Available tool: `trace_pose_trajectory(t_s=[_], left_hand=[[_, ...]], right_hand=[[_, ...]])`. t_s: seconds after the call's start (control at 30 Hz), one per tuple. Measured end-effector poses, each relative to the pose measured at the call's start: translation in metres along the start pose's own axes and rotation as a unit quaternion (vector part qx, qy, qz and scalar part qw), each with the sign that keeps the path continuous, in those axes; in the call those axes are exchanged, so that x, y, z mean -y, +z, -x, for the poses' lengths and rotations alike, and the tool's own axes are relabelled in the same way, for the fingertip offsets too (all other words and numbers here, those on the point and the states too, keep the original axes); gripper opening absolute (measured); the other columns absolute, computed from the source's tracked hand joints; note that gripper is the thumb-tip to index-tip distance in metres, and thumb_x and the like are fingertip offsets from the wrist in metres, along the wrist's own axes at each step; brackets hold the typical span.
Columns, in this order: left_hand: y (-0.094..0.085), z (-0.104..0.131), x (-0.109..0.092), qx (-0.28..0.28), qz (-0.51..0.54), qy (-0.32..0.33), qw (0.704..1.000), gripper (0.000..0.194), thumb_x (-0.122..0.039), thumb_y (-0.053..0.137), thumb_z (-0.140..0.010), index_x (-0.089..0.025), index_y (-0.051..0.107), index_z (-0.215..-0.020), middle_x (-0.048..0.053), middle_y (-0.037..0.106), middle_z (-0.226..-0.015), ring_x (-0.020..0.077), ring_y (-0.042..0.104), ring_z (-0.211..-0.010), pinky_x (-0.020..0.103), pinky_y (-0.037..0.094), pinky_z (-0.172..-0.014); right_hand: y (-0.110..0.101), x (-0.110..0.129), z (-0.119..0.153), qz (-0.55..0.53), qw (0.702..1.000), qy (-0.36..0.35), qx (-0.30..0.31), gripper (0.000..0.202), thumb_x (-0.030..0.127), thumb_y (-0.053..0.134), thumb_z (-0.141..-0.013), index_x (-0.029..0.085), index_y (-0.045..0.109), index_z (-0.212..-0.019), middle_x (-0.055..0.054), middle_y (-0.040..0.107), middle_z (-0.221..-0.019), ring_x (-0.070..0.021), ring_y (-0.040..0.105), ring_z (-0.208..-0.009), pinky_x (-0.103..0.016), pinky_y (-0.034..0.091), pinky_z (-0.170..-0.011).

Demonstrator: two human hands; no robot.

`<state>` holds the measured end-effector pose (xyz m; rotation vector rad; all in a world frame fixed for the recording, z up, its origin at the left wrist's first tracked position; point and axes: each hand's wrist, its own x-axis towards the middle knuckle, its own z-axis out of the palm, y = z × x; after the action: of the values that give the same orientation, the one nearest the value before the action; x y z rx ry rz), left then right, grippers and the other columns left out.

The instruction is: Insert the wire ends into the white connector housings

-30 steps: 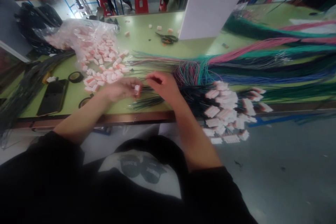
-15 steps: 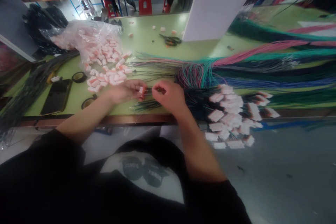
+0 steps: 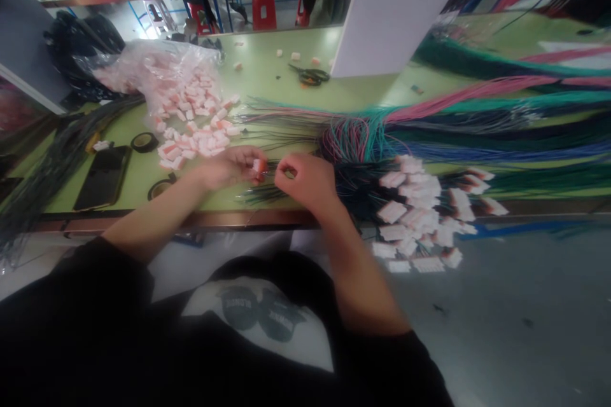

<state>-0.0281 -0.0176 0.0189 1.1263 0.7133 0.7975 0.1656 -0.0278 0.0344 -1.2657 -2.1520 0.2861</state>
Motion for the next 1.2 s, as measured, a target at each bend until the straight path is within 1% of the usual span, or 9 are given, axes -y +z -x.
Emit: trace_pose_trajectory(t_s=[0.1, 0.2, 0.33, 0.47, 0.7, 0.9, 1.07, 1.2], left_hand=[[0.0016, 0.0009, -0.0008, -0.010, 0.005, -0.001, 1.000, 0.033, -0.003, 0.068, -0.060, -0.010, 0.058, -0.090, -0.001, 0.061, -0.072, 0.0072, 0.059, -0.062, 0.024, 0.050, -0.068], [0.0033, 0.0010, -0.0007, -0.006, 0.026, -0.001, 1.000, 0.035, -0.004, 0.071, -0.057, -0.011, 0.058, -0.088, -0.001, 0.062, -0.069, 0.0078, 0.060, -0.061, 0.024, 0.051, -0.066], [0.0044, 0.0002, 0.0004, -0.006, 0.058, -0.001, 0.998, 0.038, -0.005, 0.074, -0.053, -0.011, 0.058, -0.088, -0.001, 0.063, -0.068, 0.0092, 0.061, -0.060, 0.024, 0.051, -0.063], [0.0039, -0.0003, 0.0011, -0.002, 0.065, -0.007, 0.998, 0.040, -0.005, 0.075, -0.053, -0.010, 0.059, -0.089, 0.001, 0.064, -0.069, 0.0101, 0.062, -0.062, 0.024, 0.051, -0.063], [0.0002, -0.0012, 0.0028, -0.001, 0.053, -0.010, 0.999, 0.040, -0.006, 0.075, -0.054, -0.010, 0.060, -0.091, 0.002, 0.065, -0.071, 0.0096, 0.062, -0.062, 0.025, 0.052, -0.066], [0.0015, -0.0007, 0.0022, 0.002, 0.016, -0.026, 1.000, 0.044, -0.010, 0.077, -0.053, -0.010, 0.061, -0.093, 0.002, 0.065, -0.074, 0.0098, 0.062, -0.064, 0.026, 0.052, -0.066], [0.0023, -0.0005, 0.0031, -0.009, -0.020, -0.008, 1.000, 0.040, -0.010, 0.075, -0.056, -0.010, 0.061, -0.093, 0.002, 0.065, -0.073, 0.0090, 0.061, -0.062, 0.027, 0.052, -0.067], [0.0027, 0.0000, 0.0030, -0.009, -0.039, -0.011, 0.999, 0.039, -0.010, 0.074, -0.058, -0.009, 0.060, -0.094, 0.002, 0.064, -0.072, 0.0092, 0.061, -0.063, 0.027, 0.052, -0.067]], right_hand=[[0.0017, 0.0011, 0.0012, 0.011, 1.000, -0.005, -0.014, 0.014, 0.025, 0.049, -0.067, 0.019, 0.059, -0.060, 0.000, 0.058, -0.059, -0.0102, 0.044, -0.053, -0.023, 0.030, -0.053], [0.0033, 0.0018, 0.0027, 0.011, 1.000, -0.018, -0.022, 0.013, 0.024, 0.048, -0.067, 0.019, 0.059, -0.061, 0.000, 0.057, -0.059, -0.0103, 0.045, -0.054, -0.023, 0.031, -0.054], [0.0039, 0.0013, 0.0040, -0.013, 0.999, -0.041, -0.021, 0.012, 0.022, 0.048, -0.068, 0.019, 0.057, -0.062, 0.000, 0.057, -0.061, -0.0108, 0.047, -0.056, -0.023, 0.034, -0.057], [0.0036, 0.0003, 0.0039, -0.042, 0.998, -0.051, -0.011, 0.010, 0.021, 0.049, -0.068, 0.020, 0.057, -0.062, 0.000, 0.059, -0.063, -0.0110, 0.049, -0.057, -0.023, 0.037, -0.058], [0.0055, -0.0014, 0.0048, -0.054, 0.996, -0.064, 0.006, 0.009, 0.020, 0.049, -0.068, 0.020, 0.057, -0.063, 0.000, 0.059, -0.063, -0.0113, 0.051, -0.059, -0.023, 0.038, -0.060], [0.0091, -0.0007, 0.0068, -0.052, 0.997, -0.048, 0.018, 0.011, 0.022, 0.049, -0.068, 0.019, 0.059, -0.066, -0.001, 0.060, -0.065, -0.0119, 0.051, -0.061, -0.023, 0.038, -0.060], [0.0089, 0.0010, 0.0076, -0.055, 0.997, -0.042, 0.030, 0.013, 0.023, 0.048, -0.069, 0.019, 0.060, -0.066, -0.001, 0.060, -0.064, -0.0117, 0.050, -0.060, -0.023, 0.036, -0.059], [0.0104, 0.0003, 0.0082, -0.053, 0.997, -0.038, 0.043, 0.013, 0.023, 0.049, -0.068, 0.019, 0.060, -0.064, 0.000, 0.059, -0.061, -0.0111, 0.049, -0.058, -0.023, 0.035, -0.058]])
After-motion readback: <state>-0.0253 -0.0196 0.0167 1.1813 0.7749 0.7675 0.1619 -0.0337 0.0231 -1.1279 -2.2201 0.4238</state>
